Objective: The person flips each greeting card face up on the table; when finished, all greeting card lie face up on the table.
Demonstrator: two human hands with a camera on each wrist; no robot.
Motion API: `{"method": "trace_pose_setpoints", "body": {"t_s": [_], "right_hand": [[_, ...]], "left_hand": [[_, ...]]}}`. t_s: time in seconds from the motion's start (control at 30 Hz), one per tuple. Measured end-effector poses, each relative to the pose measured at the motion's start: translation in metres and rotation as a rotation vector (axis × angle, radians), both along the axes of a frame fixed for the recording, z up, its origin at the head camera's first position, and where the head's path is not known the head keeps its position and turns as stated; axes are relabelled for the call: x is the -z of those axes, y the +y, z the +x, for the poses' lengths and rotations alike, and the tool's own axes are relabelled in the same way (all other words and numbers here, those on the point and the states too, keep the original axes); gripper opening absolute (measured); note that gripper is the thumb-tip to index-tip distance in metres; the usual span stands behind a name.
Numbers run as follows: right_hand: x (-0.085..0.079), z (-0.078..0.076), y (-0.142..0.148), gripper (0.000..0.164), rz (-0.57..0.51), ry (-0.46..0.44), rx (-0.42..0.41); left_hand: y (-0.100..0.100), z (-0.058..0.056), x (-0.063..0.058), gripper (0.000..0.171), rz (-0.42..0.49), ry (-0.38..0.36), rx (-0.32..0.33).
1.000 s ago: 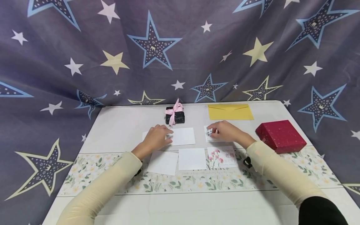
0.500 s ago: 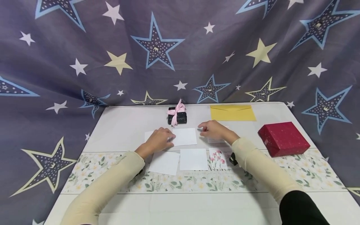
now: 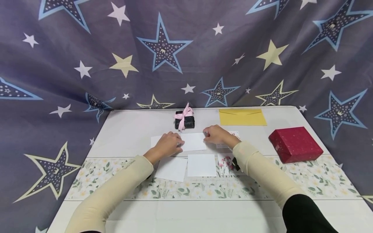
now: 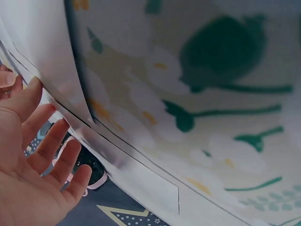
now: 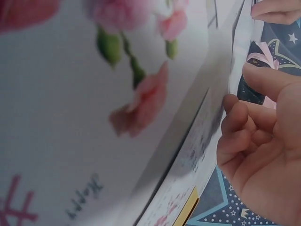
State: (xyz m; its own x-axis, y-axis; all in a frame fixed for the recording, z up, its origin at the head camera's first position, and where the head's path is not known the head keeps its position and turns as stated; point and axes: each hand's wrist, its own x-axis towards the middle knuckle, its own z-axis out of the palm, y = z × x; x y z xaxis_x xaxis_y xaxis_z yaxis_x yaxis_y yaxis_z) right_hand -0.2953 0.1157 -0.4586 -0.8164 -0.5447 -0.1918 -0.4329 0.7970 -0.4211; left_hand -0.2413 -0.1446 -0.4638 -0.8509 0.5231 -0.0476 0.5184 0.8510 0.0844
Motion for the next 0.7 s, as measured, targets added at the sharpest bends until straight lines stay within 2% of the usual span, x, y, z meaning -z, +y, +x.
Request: {"method": "trace_pose_setpoints", "body": {"t_s": [0.23,0.33,0.47,0.7], "right_hand": [[0.0019,-0.0002,-0.0021,0.020,0.005,0.023,-0.005],[0.0021,-0.0003,-0.0026,0.024,0.003,0.023,0.005],[0.0029,-0.0010,-0.0027,0.040,-0.004,0.019,0.026],[0.0020,0.0002,-0.0033,0.039,-0.027,0.026,0.069]], "left_hand": [[0.0025,0.0010,-0.0015,0.036,0.001,0.001,-0.007],[0.0034,0.0008,-0.0014,0.037,0.000,0.004,-0.008],[0.0040,0.0015,-0.0018,0.037,0.006,0.011,-0.012],[0.0046,0.0037,-0.0025,0.037,0.051,-0.010,-0.057]]}}
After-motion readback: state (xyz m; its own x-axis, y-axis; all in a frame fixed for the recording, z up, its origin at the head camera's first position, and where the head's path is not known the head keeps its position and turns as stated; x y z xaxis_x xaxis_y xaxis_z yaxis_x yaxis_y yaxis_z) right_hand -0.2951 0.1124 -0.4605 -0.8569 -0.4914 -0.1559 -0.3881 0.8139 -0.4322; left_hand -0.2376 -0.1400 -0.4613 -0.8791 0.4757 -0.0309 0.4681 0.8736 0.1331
